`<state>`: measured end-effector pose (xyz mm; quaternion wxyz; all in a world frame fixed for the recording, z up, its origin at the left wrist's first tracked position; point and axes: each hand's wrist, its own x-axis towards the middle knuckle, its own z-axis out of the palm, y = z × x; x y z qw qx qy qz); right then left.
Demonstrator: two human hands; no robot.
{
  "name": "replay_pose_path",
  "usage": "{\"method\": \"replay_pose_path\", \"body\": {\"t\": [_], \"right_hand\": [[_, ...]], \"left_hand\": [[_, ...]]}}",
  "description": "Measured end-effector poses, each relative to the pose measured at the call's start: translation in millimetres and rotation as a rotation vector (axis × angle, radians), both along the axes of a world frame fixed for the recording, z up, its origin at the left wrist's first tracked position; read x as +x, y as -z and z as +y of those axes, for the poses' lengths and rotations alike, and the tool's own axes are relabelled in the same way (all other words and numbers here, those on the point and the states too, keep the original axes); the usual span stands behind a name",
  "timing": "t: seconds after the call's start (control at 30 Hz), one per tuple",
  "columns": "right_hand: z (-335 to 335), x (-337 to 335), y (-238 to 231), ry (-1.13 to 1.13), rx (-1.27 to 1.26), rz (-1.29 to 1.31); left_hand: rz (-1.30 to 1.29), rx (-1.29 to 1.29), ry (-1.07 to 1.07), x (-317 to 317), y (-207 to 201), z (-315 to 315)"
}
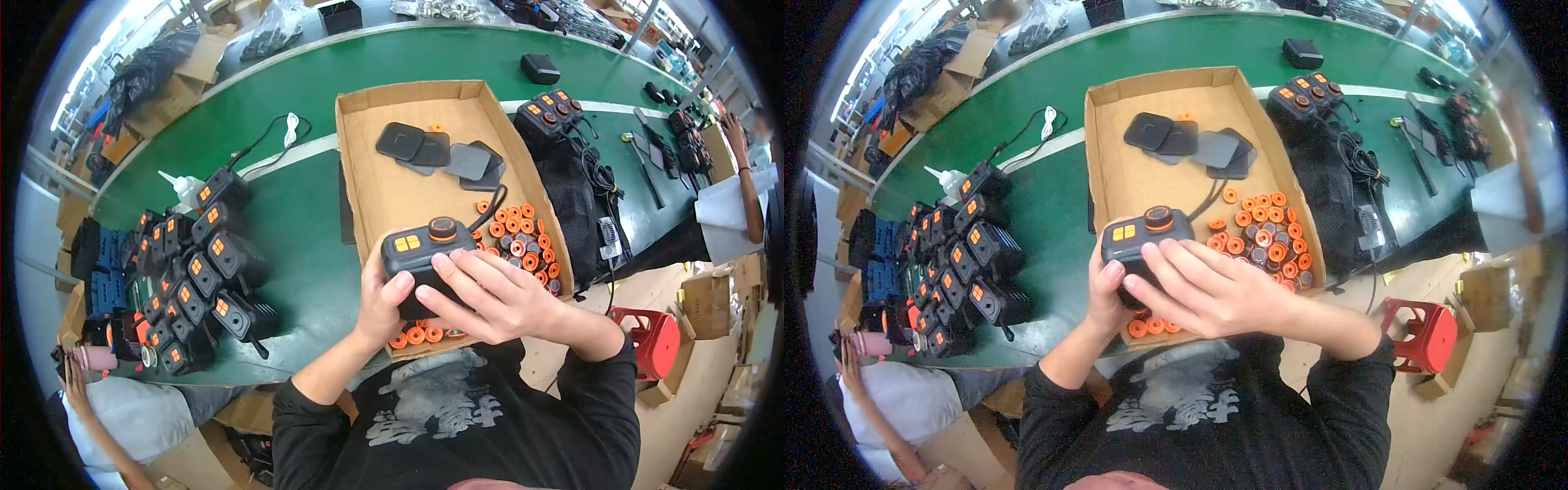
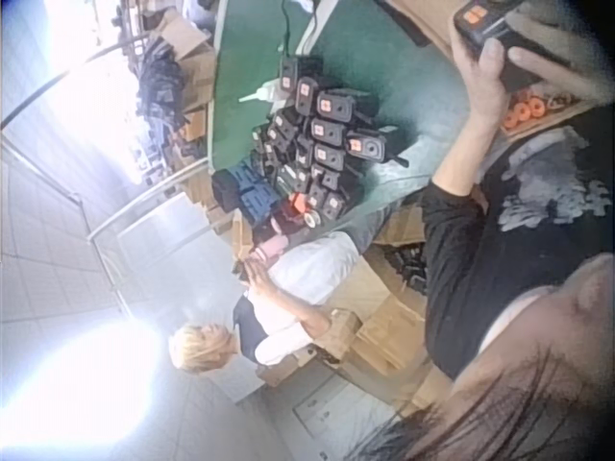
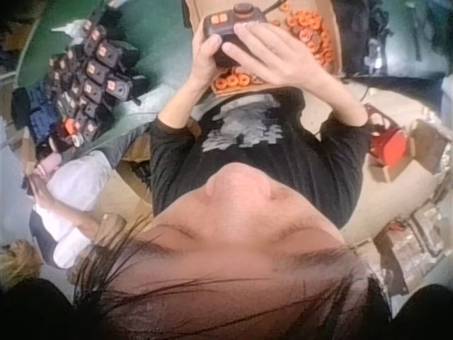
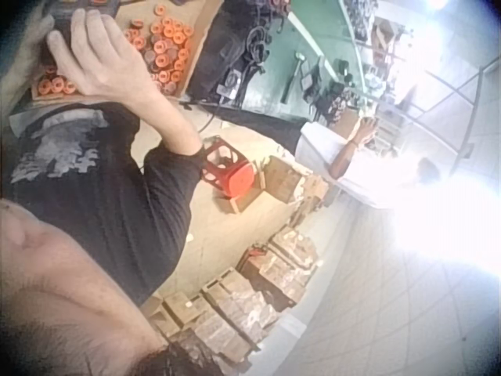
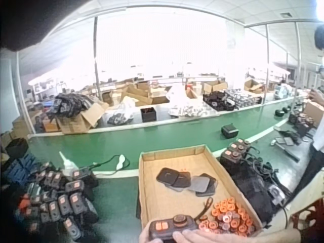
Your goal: The person assembles an electronic device by hand, taking internal components, foam pads, and orange rings from a cardboard box and inserting them into an electronic device casing.
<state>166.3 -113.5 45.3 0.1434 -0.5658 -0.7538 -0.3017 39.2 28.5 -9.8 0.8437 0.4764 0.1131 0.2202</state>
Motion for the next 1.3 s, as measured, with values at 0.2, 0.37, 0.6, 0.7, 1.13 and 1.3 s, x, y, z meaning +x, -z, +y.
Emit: {"method": "replay_pose_path", "body": {"t": [0.2, 0.37, 0.6, 0.7, 1.13, 1.3], "right_hand": [[8.8, -12.7, 0.5, 0.06, -0.061, 0.318], [17.5, -13.5, 1.0, -0.012, -0.057, 0.546], [18.9, -14.7, 9.1, -0.007, -0.052, 0.614], [16.0, -17.1, 13.6, 0.0, -0.013, 0.592], [12.0, -16.4, 8.6, -0.011, -0.018, 0.624], [19.3, -9.4, 11.0, -0.006, 0.011, 0.598]], "left_hand": [[-0.014, -0.057, -0.022, -0.3, -5.9, -1.1], [-0.049, 0.056, -0.09, -2.1, 1.5, 0.7], [-0.001, 0.18, -0.136, -2.8, 3.8, 5.4], [-0.015, 0.232, -0.1, -3.1, 4.8, 6.6], [-0.111, 0.047, 0.011, -5.0, 0.9, 1.0], [-0.104, 0.109, -0.016, -3.3, 5.5, -2.8]]}}
